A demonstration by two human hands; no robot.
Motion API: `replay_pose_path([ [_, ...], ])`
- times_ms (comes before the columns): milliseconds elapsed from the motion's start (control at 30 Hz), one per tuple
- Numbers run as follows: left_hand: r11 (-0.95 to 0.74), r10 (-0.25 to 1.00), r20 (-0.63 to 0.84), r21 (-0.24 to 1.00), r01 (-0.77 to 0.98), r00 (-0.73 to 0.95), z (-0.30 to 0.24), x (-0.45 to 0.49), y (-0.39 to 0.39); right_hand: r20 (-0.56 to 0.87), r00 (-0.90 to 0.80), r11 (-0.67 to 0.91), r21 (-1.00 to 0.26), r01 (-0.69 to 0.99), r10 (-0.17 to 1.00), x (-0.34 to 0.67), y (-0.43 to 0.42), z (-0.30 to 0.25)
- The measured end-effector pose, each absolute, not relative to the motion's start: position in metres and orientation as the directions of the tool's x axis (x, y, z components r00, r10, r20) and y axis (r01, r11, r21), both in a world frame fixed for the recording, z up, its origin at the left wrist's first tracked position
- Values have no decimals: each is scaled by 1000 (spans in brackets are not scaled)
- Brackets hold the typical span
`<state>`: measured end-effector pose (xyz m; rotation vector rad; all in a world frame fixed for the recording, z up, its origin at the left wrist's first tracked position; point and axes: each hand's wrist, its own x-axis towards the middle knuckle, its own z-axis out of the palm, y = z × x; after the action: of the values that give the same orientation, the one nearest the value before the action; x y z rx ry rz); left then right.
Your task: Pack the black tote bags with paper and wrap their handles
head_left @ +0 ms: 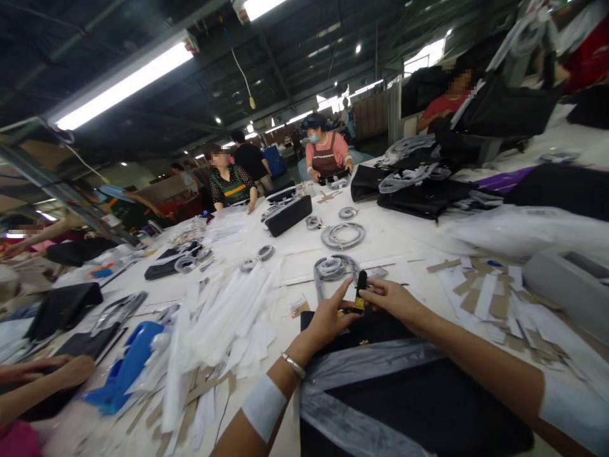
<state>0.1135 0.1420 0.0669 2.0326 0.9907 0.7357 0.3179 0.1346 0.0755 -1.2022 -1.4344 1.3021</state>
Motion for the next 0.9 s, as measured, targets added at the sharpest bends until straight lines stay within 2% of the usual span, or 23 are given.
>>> replay_pose_path([
  [67,-380,846,170,856,349,505,64,112,144,50,-202,87,-980,181,978,315,132,83],
  [133,-385,849,173,849,361,500,62,109,146,133,-212,188,-946,266,968,316,124,90],
  [233,-499,799,141,697,514,585,58,105,153,245,-298,344,-873,347,923,318,110,93],
  [333,-567,742,68,596,569,667,52,103,161,290,-453,466,-815,345,843,322,100,87],
  [500,-600,696,26,570,561,717,56,105,155,220,-569,498,-772,395,792,333,97,75],
  [600,-565,753,57,566,600,656,75,101,131,120,-579,437,-782,445,806,340,95,73],
  [667,-508,774,-4,592,625,633,88,96,111,55,-605,405,-791,459,794,342,93,72],
  [767,-461,709,-132,657,596,693,97,89,83,16,-664,416,-790,450,748,344,93,71],
  [900,-452,676,-145,693,562,723,89,87,57,-49,-725,439,-767,468,687,340,96,72],
])
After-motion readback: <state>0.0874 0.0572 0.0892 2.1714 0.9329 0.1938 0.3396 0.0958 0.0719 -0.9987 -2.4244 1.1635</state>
